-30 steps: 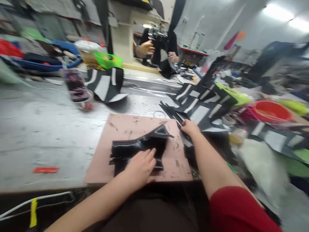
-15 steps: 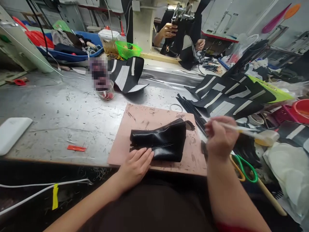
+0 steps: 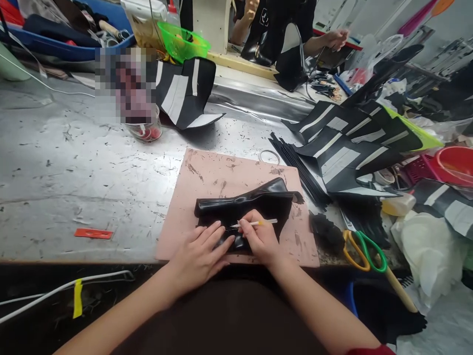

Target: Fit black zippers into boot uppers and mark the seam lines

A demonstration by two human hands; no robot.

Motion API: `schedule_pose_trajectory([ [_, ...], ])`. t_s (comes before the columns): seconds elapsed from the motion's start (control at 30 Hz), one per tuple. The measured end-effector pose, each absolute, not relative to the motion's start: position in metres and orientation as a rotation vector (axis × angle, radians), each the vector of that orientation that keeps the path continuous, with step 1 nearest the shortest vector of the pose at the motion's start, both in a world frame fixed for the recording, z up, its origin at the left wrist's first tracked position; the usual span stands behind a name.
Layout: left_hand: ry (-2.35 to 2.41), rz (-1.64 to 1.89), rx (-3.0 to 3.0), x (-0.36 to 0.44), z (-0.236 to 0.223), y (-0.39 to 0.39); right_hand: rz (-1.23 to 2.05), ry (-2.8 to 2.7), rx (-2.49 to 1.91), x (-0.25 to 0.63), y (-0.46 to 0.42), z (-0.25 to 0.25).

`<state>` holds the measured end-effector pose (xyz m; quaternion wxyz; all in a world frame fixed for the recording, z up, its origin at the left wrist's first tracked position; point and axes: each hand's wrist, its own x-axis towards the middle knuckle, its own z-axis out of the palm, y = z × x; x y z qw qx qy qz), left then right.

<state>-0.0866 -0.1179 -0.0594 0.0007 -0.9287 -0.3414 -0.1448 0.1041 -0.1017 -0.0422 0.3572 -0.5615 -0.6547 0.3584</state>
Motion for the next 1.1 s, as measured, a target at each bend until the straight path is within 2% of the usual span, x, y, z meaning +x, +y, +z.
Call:
schedule_pose_trajectory([
  [0.43, -1.030, -0.604, -2.881, -0.084, -0.069, -0.117, 0.799, -1.797, -1.445, 0.101, -0.107, -0.045],
  [1.1, -1.004, -0.618, -2.870, -0.084, -0.070, -0.117, 0.776, -1.843, -1.409, 0.101, -0.109, -0.044],
])
